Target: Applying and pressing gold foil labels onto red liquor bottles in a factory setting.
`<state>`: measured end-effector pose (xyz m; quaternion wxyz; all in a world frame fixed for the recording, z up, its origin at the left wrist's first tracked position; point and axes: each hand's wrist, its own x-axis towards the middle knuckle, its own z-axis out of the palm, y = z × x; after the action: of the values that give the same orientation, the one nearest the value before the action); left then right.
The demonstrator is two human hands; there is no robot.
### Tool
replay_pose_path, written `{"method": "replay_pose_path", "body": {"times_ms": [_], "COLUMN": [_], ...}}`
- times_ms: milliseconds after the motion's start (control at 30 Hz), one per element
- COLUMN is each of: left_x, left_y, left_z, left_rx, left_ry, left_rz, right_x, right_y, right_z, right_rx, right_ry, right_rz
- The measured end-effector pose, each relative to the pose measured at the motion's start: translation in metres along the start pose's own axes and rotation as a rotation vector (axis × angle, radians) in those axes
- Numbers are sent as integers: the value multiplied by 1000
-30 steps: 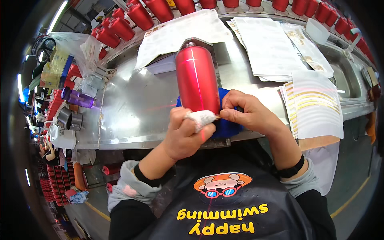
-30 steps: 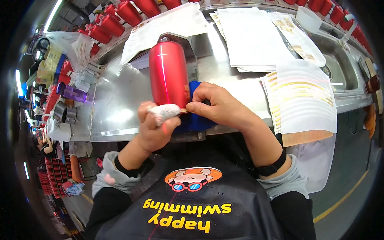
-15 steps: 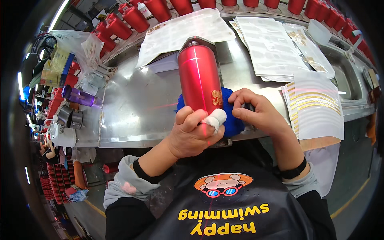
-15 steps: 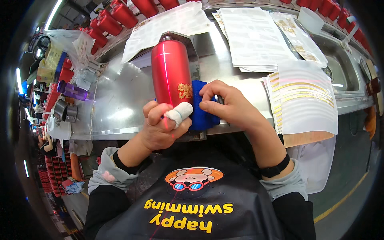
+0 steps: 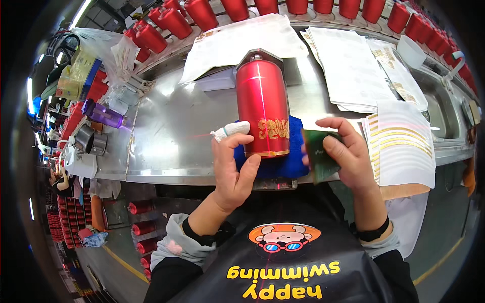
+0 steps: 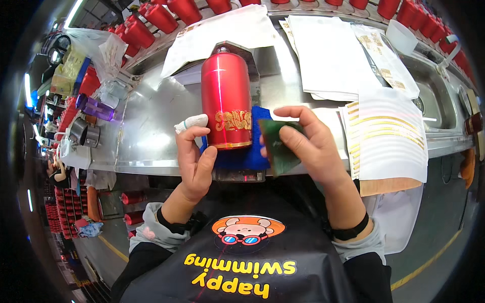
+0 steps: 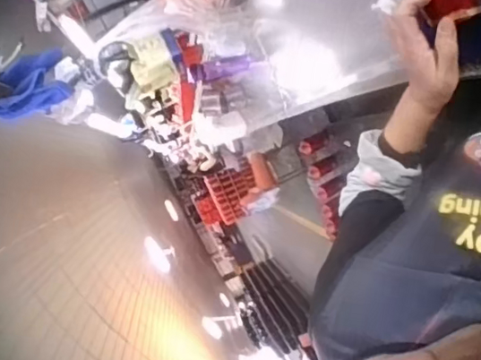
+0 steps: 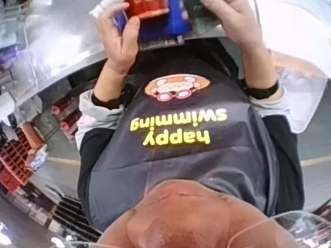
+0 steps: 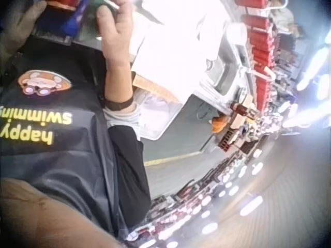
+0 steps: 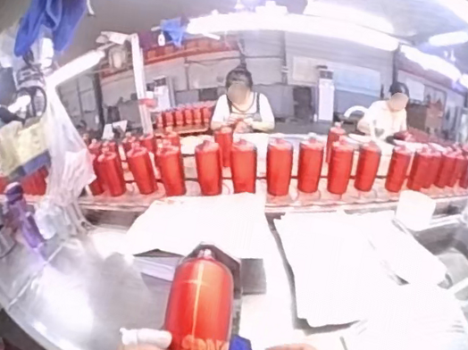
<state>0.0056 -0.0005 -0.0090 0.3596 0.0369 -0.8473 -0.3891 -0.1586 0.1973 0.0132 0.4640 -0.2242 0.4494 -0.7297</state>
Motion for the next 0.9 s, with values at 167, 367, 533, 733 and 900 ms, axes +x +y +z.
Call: {"method": "replay_pose_path", "body": {"times_ms": [167, 367, 533, 733, 900], "left_x": [0, 7, 10, 8, 8], "left_y": [11, 19, 22, 17, 22], "left_z": [13, 16, 19, 18, 17], "left_rx": [-13, 103, 113, 86, -49], "left_ry": [8, 42, 60, 69, 92], "left_rz": [-109, -89, -107, -97, -130], "right_x": [3, 5, 7, 5, 7], "right_y": [12, 11, 15, 14, 16], "right_z": [12, 19, 19, 18, 19], "right_rx": [-519, -557, -518, -489, -529], "right_ry": [-14, -48, -78, -41, 58], "right_rz": [-216, -170, -188, -209, -299]}}
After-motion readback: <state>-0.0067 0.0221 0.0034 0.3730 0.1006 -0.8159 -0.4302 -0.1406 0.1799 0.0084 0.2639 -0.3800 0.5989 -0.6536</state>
